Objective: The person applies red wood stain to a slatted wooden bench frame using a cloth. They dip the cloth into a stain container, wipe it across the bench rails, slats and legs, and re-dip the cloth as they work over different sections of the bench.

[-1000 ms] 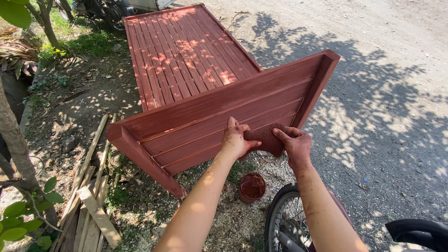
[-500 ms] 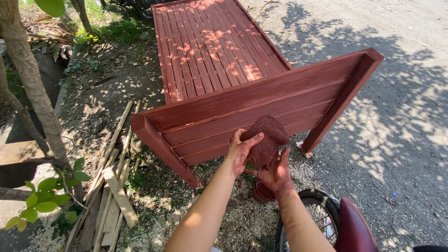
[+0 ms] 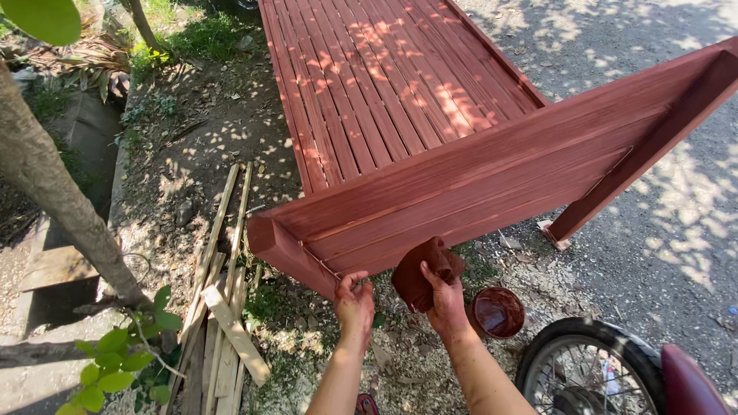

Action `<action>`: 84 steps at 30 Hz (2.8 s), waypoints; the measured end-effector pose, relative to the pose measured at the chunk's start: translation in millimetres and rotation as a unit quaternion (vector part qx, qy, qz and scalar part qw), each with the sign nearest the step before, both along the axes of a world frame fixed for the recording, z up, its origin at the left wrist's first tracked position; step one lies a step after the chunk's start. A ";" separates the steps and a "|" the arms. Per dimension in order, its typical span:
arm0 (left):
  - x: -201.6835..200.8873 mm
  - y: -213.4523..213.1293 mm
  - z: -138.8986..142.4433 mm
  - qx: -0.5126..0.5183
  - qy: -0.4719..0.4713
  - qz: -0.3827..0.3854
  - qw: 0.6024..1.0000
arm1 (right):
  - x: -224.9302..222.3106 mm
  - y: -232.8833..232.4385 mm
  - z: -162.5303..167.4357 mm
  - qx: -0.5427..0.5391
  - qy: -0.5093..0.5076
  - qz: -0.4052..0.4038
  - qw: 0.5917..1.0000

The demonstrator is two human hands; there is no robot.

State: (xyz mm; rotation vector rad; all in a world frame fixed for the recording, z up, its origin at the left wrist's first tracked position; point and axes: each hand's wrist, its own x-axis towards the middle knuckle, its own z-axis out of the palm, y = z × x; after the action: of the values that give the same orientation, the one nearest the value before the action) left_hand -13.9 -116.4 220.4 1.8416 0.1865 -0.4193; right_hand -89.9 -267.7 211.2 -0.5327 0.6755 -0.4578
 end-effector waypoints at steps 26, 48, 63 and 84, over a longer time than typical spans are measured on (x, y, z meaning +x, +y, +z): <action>59.3 142.2 -213.8 0.141 0.062 -0.117 0.981 | 169.8 172.3 -116.7 -0.548 0.142 -0.207 0.798; 59.7 177.8 -172.9 0.018 0.116 -0.064 0.991 | 138.9 146.1 -132.4 -0.143 -0.251 -0.044 0.956; 49.1 157.2 -176.3 0.040 0.193 -0.055 0.979 | 140.0 136.5 -96.1 -0.343 -0.118 0.131 0.922; 44.8 95.7 -212.4 -0.094 0.156 -0.081 0.980 | 148.1 94.5 -151.2 -0.376 0.102 -0.248 0.887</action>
State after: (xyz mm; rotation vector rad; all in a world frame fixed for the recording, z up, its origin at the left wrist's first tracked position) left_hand 30.9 -20.7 8.0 1.6034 0.2039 -0.8145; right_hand 58.2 -173.2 60.1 -1.1628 0.8314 -1.1822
